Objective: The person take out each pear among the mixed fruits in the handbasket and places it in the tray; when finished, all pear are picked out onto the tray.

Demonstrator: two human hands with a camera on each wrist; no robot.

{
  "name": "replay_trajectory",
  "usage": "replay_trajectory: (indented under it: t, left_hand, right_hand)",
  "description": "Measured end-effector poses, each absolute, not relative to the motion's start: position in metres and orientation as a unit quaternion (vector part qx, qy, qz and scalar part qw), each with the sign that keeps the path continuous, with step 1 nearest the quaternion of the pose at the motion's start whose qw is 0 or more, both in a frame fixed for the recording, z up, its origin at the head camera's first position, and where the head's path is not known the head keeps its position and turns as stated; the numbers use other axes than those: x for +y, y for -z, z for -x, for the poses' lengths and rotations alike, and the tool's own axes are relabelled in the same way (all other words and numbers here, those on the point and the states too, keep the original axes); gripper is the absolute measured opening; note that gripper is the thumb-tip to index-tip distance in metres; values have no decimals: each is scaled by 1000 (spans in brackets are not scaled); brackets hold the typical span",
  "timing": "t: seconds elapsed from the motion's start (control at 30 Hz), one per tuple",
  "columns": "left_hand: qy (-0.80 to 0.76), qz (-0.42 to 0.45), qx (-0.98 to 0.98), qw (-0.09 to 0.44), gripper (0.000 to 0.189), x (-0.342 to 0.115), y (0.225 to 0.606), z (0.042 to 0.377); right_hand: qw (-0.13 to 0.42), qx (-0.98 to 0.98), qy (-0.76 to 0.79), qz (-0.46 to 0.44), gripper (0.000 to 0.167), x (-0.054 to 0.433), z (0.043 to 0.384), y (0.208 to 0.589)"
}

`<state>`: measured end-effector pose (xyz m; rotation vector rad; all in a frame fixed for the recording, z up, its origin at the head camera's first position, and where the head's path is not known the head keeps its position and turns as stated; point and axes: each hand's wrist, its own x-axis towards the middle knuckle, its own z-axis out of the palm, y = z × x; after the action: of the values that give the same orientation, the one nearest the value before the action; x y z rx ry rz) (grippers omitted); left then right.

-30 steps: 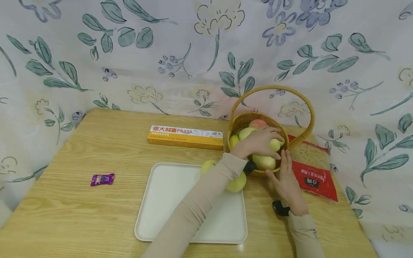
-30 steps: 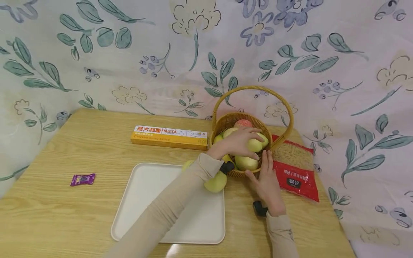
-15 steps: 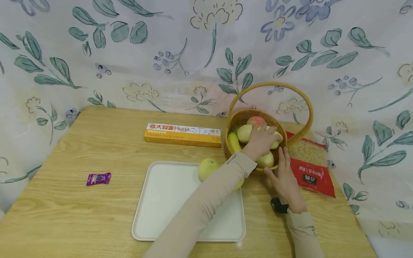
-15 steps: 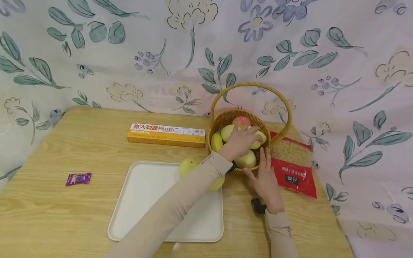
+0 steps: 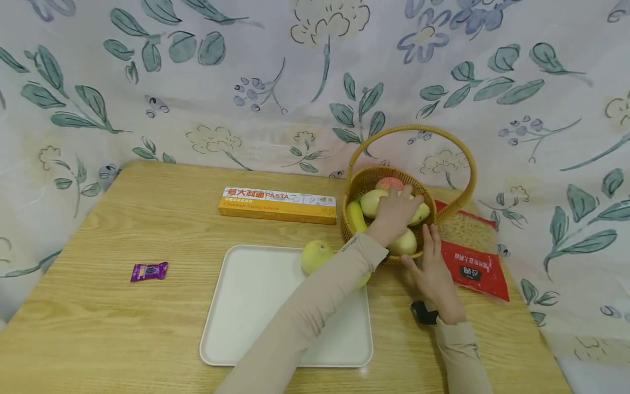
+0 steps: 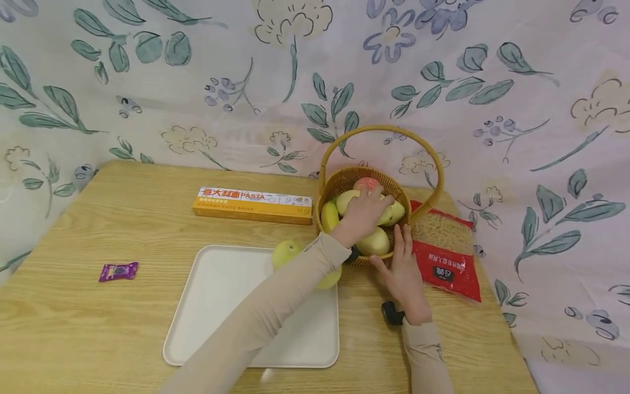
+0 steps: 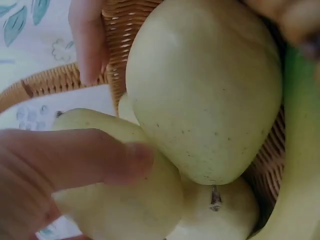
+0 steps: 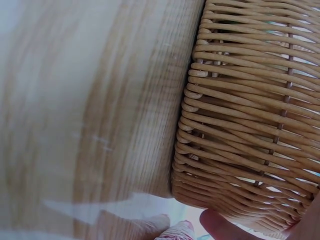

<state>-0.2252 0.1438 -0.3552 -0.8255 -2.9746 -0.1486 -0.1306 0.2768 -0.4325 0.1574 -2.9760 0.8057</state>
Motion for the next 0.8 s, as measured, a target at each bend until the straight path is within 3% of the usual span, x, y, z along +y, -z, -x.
replay_trajectory:
  t: [0.27,0.6,0.8]
  left_hand:
    - [241,276,-929,59,73,109,327,211]
    - [376,275,-871,158,71,55,325,176]
    - [439,250,-845,176,70,12,335,151]
  right_hand:
    - [28,-965,-255,-57,85,278,132,434]
    - [25,-963,-263,-53,86,277,131,435]
    - [36,-963,-260,-58,85,277,131,436]
